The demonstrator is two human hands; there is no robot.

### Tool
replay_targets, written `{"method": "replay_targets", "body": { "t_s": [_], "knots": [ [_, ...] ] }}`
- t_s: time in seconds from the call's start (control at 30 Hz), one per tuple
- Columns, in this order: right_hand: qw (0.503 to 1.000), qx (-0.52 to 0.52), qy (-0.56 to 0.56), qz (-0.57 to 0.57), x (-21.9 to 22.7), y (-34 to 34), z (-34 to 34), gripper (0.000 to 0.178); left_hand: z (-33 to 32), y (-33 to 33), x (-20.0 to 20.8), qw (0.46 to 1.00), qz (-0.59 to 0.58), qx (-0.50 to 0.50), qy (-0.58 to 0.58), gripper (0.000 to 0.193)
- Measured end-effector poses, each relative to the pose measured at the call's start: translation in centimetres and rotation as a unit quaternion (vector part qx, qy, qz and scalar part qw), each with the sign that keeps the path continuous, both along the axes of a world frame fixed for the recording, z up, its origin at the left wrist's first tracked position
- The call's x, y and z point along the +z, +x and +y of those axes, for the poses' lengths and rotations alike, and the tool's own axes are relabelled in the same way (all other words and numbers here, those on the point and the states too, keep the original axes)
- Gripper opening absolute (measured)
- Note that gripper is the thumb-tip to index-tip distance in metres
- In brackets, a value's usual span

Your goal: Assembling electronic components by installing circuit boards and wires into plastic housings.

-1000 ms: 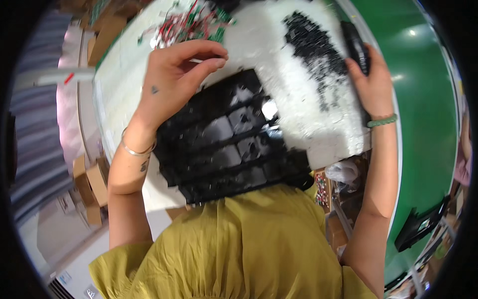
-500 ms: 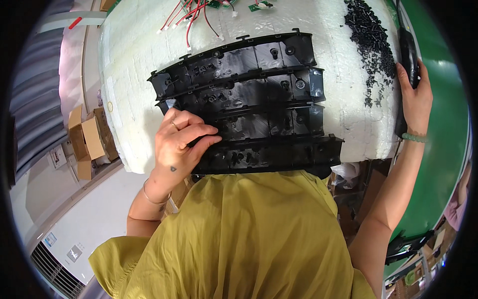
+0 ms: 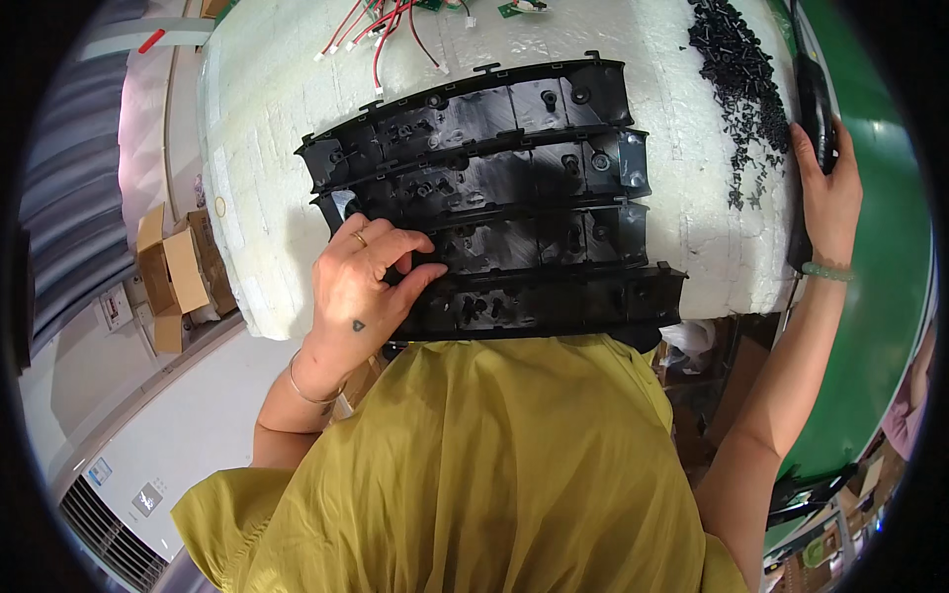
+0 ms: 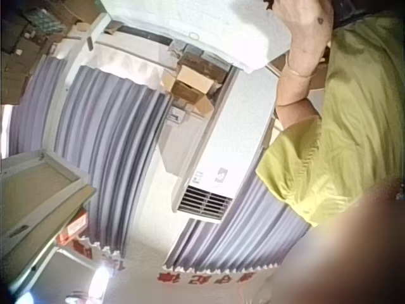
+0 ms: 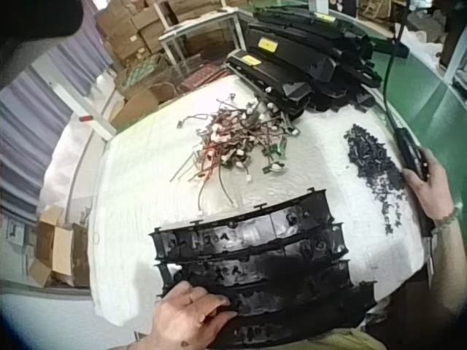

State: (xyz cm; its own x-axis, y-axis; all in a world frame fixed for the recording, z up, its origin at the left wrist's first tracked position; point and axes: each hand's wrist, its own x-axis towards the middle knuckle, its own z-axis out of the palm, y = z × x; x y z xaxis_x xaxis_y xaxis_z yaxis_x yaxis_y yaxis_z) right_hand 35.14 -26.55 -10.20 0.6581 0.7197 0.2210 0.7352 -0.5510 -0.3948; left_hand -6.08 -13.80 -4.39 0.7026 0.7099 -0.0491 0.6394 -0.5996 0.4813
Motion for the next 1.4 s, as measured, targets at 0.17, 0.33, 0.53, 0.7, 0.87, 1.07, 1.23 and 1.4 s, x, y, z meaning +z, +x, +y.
{"method": "replay_targets", "body": {
  "t_s": [0.17, 0.33, 0.53, 0.7, 0.87, 1.07, 1.23, 1.4],
  "knots": [
    [0.999, -0.016, 0.012, 0.028, 0.8, -0.4, -0.3, 0.054, 0.1, 0.0, -0.1, 0.999, -0.018, -0.029, 0.001, 0.018],
    [0.999, -0.010, 0.041, 0.023, 0.4, -1.9, 0.8, 0.051, 0.8, 0.2, 1.8, 0.995, 0.016, -0.084, -0.049, 0.013],
    [0.998, -0.038, 0.043, 0.030, 1.1, -2.3, 0.4, 0.053, 5.4, 9.3, 4.0, 0.958, -0.153, -0.240, -0.019, 0.007],
    [0.998, -0.040, 0.040, 0.017, 1.7, -2.8, 0.9, 0.053, 8.4, 20.0, -2.4, 0.943, -0.184, -0.277, 0.020, 0.009],
    [0.998, -0.029, 0.057, 0.008, 1.3, -2.3, 0.8, 0.052, 7.7, 23.9, -3.8, 0.950, -0.173, -0.258, -0.022, 0.010],
    [0.998, -0.025, 0.058, -0.002, 1.2, -2.3, 0.5, 0.052, 6.9, 25.1, -5.0, 0.936, -0.184, -0.301, 0.027, 0.014],
    [0.998, -0.027, 0.053, 0.011, 1.5, -2.7, 0.4, 0.053, 7.2, 23.4, -3.2, 0.930, -0.214, -0.298, -0.035, 0.015],
    [0.997, -0.013, 0.073, 0.032, 0.2, -2.0, 0.5, 0.054, 8.5, 17.6, 0.3, 0.940, -0.218, -0.186, -0.183, 0.013]
  ]
}}
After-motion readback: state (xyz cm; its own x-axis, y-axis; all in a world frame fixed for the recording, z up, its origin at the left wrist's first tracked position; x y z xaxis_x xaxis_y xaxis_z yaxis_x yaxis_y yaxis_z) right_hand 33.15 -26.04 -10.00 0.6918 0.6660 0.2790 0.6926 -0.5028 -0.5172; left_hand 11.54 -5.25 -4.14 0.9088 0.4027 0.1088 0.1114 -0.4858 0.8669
